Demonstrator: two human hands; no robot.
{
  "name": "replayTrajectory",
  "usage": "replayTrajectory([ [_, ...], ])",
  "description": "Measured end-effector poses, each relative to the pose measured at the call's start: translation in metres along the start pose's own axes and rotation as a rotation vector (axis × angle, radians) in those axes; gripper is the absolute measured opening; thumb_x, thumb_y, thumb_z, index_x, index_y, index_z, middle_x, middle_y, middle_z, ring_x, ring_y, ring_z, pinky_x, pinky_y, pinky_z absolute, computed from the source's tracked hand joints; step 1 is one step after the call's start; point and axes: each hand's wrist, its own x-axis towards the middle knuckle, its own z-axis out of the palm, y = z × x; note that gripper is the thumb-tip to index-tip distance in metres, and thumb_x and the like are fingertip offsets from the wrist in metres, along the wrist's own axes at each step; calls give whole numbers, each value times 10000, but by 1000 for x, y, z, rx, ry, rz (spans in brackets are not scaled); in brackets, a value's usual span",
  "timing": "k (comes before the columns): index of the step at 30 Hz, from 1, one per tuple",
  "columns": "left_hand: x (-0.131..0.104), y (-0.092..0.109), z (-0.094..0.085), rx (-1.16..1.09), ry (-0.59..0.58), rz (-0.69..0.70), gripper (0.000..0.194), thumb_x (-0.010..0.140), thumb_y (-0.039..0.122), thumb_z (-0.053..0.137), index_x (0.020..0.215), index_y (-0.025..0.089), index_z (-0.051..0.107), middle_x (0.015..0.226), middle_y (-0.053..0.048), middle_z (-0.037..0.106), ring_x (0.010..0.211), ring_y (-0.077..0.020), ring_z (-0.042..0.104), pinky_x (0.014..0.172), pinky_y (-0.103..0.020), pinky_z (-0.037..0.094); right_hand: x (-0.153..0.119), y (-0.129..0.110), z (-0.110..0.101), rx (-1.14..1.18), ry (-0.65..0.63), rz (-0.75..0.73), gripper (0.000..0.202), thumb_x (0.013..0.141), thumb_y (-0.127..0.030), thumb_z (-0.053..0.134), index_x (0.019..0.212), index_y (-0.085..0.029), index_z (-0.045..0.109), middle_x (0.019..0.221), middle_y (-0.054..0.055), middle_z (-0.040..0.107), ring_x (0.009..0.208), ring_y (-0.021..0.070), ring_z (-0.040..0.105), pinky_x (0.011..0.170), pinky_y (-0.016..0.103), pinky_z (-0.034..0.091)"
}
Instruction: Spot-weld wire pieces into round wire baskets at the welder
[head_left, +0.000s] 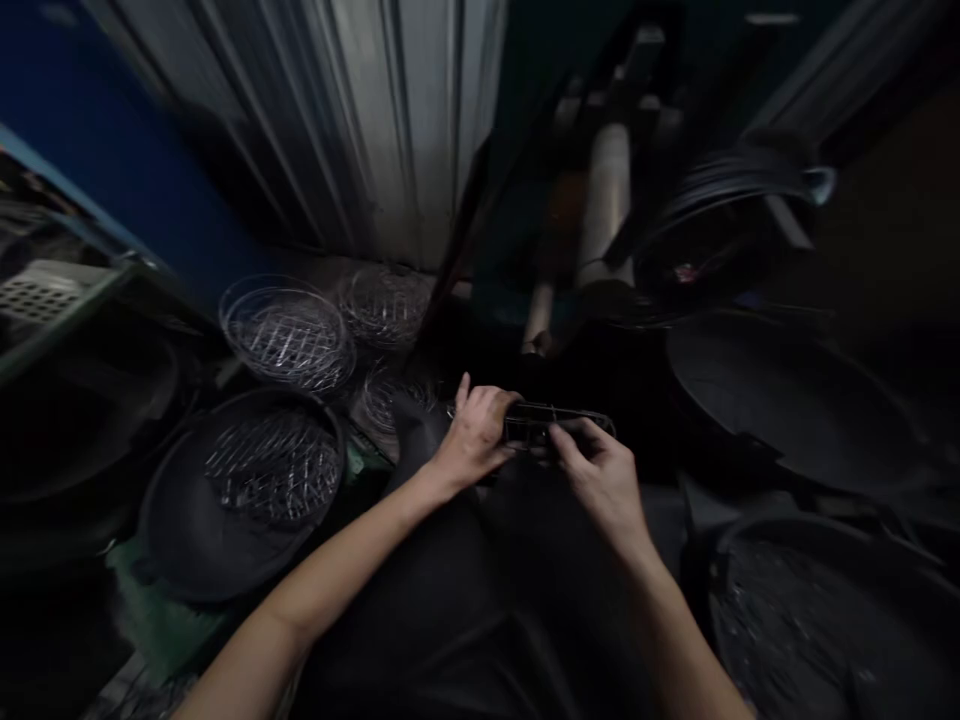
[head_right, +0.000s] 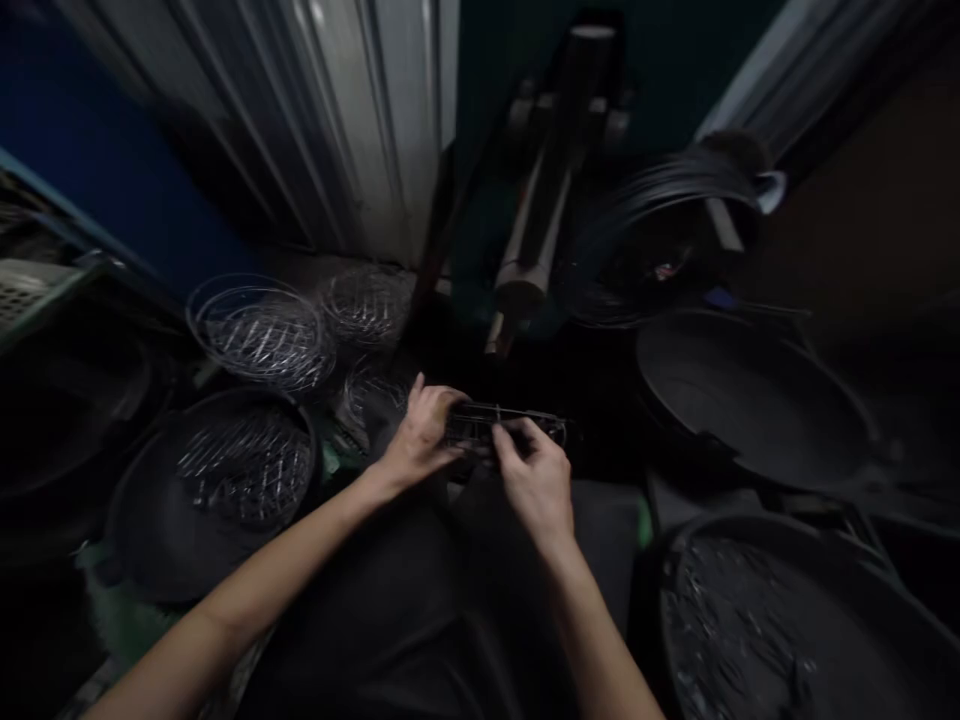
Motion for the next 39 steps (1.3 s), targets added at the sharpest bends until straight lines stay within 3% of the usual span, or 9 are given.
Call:
replayTrajectory([
  [5,5,-3,3,-1,49,7,505,730,313,683,1150,185,434,1067,-73,582,1079,-232,531,1136,-561,158,-2,-3,7,43,59,-15,342,789,-511,574,814,-172,608,713,41,651,623,167,601,581,267,486],
  [11,6,-11,8,-24,108,7,539,703,270,706,1151,191,417,1109,-76,578,1101,-233,536,1132,-584,154,-3,-7,9,-106,169,-92,312,814,-478,543,789,-173,601,691,20,634,586,134,565,557,234,439],
  [23,18,-22,10,-45,137,-21,569,656,256,738,1130,204,428,1090,-66,599,1093,-241,566,1128,-597,175,10,-4,15,-138,203,-221,272,833,-438,526,763,-182,582,666,1,608,581,119,538,571,229,415],
  [29,30,-32,7,-32,188,36,556,680,321,732,1125,197,422,1078,-65,599,1081,-231,565,1131,-595,170,23,-5,21,-127,230,-290,267,838,-431,523,747,-182,554,625,-11,575,550,112,509,551,230,392],
  [39,51,-44,10,-46,159,20,553,661,283,722,1121,206,424,1067,-54,592,1079,-236,561,1129,-599,154,42,-6,25,-183,280,-372,264,846,-429,507,765,-183,559,645,-7,577,568,115,515,580,229,412],
])
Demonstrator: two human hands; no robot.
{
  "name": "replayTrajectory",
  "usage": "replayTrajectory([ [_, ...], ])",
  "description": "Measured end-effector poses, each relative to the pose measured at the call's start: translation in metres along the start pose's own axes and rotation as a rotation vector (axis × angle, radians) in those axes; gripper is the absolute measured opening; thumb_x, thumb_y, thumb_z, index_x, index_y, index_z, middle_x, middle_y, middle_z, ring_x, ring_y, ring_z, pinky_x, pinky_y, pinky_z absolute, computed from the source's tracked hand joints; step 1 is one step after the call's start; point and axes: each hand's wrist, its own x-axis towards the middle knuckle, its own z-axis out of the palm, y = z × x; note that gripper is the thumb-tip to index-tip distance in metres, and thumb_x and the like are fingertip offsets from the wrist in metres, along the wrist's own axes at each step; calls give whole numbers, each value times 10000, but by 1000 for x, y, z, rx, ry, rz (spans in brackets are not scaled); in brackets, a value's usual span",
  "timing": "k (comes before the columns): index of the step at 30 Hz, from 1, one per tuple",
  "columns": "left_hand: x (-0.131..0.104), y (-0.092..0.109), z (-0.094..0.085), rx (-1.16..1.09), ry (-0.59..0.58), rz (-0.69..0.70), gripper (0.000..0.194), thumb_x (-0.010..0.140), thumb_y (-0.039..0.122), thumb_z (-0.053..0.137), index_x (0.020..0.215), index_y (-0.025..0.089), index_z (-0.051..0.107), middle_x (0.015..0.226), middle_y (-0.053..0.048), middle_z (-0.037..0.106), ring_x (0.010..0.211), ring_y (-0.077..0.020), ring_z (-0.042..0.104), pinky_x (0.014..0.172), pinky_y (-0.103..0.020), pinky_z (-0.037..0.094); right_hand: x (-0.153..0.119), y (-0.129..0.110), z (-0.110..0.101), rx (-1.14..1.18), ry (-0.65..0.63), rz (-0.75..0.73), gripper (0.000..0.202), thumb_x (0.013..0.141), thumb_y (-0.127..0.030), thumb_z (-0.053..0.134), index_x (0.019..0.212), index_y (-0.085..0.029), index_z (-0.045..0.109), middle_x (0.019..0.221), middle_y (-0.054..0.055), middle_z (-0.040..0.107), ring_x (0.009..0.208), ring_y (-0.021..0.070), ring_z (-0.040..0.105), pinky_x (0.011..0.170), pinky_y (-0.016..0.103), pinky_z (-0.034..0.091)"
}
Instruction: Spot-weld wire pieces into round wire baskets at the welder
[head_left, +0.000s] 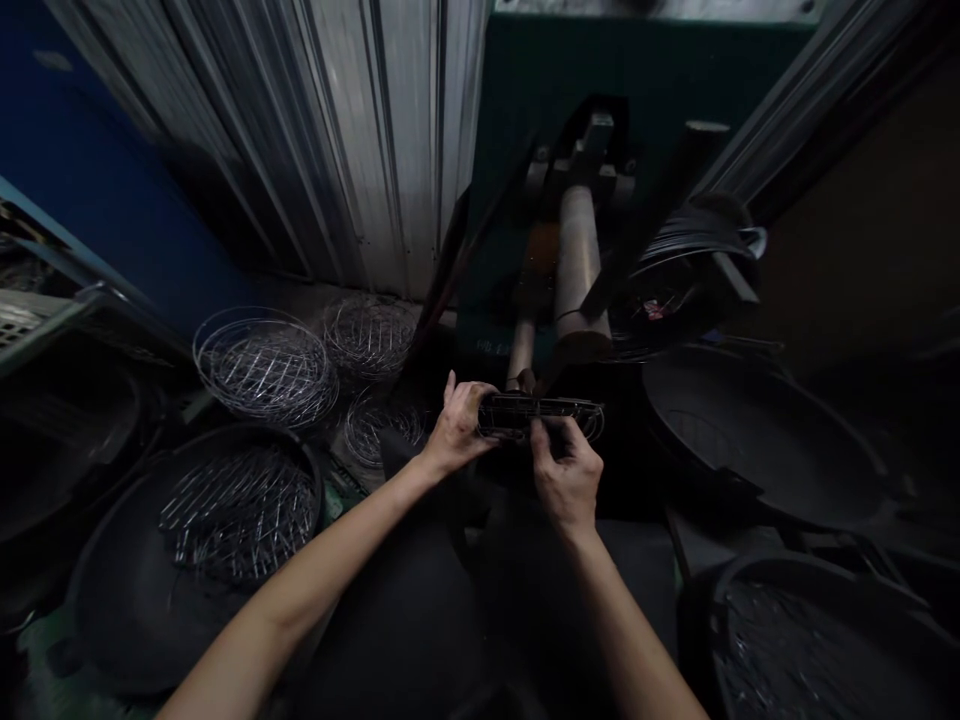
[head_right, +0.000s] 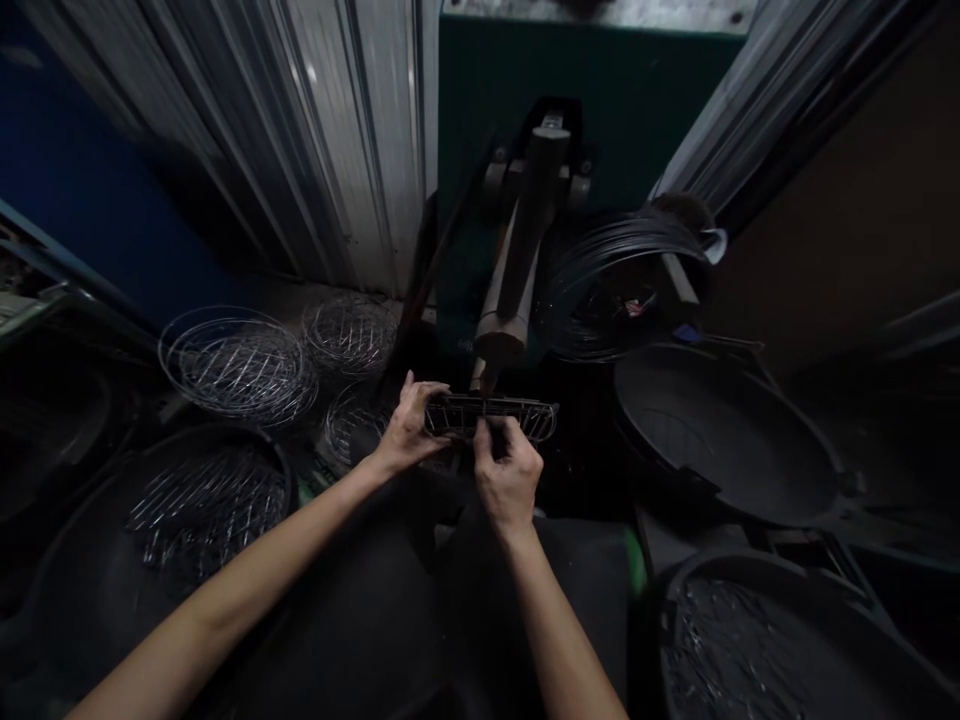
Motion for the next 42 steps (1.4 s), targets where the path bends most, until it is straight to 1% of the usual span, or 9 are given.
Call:
replayTrajectory([
  [5,2,-6,2,-3,-12,14,532,649,245,711,1105,202,441,1083,-61,591,1109,-236,552,1136,-585,152,-1,7,5,-16,18,-32,267,858,-426,498,772,-181,562,643,-8,565,559,111,506,568,226,402],
  [10,2,-7,3,-4,-8,35,521,650,246,709,1094,188,444,1076,-75,594,1093,-232,560,1133,-580,167,-3,14,8,-3,35,-40,251,862,-404,507,776,-176,567,646,-12,562,562,107,505,573,220,403],
  [16,5,-7,4,-2,-16,43,498,651,261,714,1066,186,450,1082,-77,596,1092,-220,561,1141,-567,155,-2,15,8,-6,46,-26,257,861,-410,512,777,-173,568,660,-9,570,571,108,508,582,222,400],
  [21,3,-9,9,-10,25,64,519,636,243,725,1068,163,450,1052,-84,599,1054,-226,574,1132,-569,180,-2,15,8,-7,46,-25,267,860,-415,512,770,-171,568,647,-11,560,565,106,503,577,218,399],
  [28,3,-15,13,7,34,65,529,633,241,720,1081,192,442,1058,-64,596,1059,-228,568,1133,-565,189,1,18,11,-12,56,-49,262,859,-409,519,774,-167,575,651,-4,579,558,106,508,563,217,391],
  [31,6,-17,13,11,46,74,525,652,274,719,1089,189,441,1057,-65,595,1047,-222,572,1135,-558,190,4,20,13,-18,60,-58,258,861,-410,518,783,-171,575,653,-7,574,563,107,505,568,218,392],
  [36,8,-20,12,42,21,83,532,667,299,730,1102,195,443,1091,-69,590,1085,-224,561,1138,-562,183,4,19,12,9,41,-39,253,862,-412,512,772,-181,561,650,-8,579,570,115,523,577,228,405],
  [39,10,-22,11,80,41,116,506,688,326,727,1092,191,453,1094,-76,594,1095,-234,555,1137,-579,163,3,19,14,52,32,-12,251,864,-414,500,789,-184,566,654,-10,588,565,118,535,594,239,425],
  [42,14,-23,12,100,53,120,507,681,332,736,1077,183,456,1057,-70,601,1060,-239,567,1126,-593,175,5,17,18,25,48,16,281,858,-437,499,786,-180,587,641,-8,585,560,118,528,592,243,432],
])
